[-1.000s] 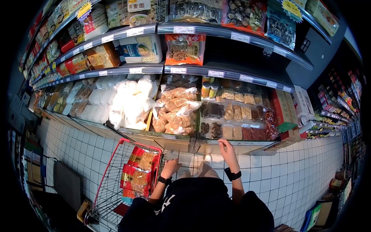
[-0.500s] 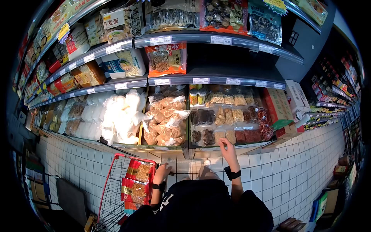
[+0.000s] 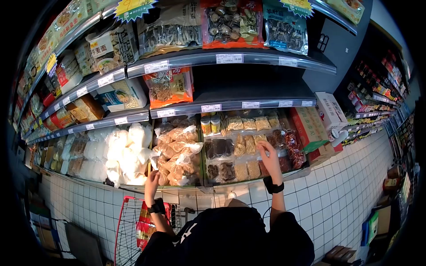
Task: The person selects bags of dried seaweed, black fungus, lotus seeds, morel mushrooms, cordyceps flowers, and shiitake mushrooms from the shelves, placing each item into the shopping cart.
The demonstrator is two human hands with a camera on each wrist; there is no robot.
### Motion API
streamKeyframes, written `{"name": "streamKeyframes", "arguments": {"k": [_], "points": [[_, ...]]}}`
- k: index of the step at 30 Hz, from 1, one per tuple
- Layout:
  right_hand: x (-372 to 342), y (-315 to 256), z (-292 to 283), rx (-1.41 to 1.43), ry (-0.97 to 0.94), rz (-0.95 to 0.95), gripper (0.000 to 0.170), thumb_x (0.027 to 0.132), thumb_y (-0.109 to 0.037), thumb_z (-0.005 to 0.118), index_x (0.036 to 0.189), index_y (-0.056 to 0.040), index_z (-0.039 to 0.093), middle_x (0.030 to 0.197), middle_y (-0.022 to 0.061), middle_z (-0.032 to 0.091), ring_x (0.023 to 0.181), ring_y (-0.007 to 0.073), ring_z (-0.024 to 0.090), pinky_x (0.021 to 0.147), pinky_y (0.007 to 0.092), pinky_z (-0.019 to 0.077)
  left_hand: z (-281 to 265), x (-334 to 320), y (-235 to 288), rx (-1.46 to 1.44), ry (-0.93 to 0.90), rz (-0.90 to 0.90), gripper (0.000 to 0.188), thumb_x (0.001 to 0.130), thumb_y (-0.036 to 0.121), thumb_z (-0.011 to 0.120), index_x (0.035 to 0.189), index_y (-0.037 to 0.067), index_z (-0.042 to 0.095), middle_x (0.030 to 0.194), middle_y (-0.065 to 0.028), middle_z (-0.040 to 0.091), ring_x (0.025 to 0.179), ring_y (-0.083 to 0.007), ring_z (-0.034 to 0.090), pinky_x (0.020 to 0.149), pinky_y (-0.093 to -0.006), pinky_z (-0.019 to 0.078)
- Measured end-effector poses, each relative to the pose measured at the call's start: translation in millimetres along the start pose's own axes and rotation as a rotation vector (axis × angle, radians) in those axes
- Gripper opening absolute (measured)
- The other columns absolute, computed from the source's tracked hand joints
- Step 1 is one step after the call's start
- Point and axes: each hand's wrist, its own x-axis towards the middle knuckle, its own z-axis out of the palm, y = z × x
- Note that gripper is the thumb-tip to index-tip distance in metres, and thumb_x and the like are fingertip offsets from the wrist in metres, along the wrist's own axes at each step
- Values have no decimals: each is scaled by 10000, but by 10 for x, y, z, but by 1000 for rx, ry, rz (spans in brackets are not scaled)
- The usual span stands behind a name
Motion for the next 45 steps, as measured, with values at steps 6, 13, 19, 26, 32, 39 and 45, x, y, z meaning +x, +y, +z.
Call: {"name": "streamKeyframes", "arguments": {"k": [6,13,19,26,32,39,45], "points": [[869,-500,-377,33,-9,-208,232,938,-136,523,1137,-25,568,946,100,675,905,166,633,805,292,477,10,475,1638,-57,79,274,318,950,219,541,1132,-38,587,1026,-87,645,972,-143,590,864,-260,443],[1772,-1091,-765,105,-74,-386,264,933,-122,534,1180,-28,542,1066,95,631,1008,164,587,870,288,453,421,841,3185,-65,102,646,267,956,183,515,1105,-24,594,1021,-64,635,948,-109,570,832,-232,426],[2696,-1156,-1012,77,-117,-453,344,912,-170,576,1212,-12,518,1125,107,601,1044,172,570,873,279,452,838,1388,3915,-88,108,782,281,938,176,533,1144,-10,578,1058,-76,631,961,-133,572,833,-254,434],[3527,-1290,-1005,157,-226,-302,544,908,-271,578,1331,27,411,1252,137,535,1119,171,546,899,276,465,1236,2198,4342,-106,117,826,428,886,216,601,1205,-58,520,1132,-173,608,1052,-217,583,902,-321,446],[3893,-1298,-793,241,-245,-253,604,871,-253,609,1323,75,381,1194,206,551,952,188,622,673,258,511,1347,2441,4476,221,345,725,433,857,278,637,1169,-13,565,1067,-132,645,1059,-215,588,928,-340,416],[3760,-1331,-577,155,-209,-441,432,883,-192,588,1250,6,476,940,125,644,844,148,605,731,254,461,1047,2691,4368,425,612,723,395,808,253,618,1140,39,600,1066,-163,640,1046,-291,575,1000,-422,287],[3685,-1521,-228,318,-428,-420,350,897,-129,570,1216,6,518,1179,121,570,1055,168,569,871,269,465,747,2878,4150,447,685,663,423,823,271,620,1170,33,573,1098,-173,617,1083,-311,547,1035,-487,260]]}}
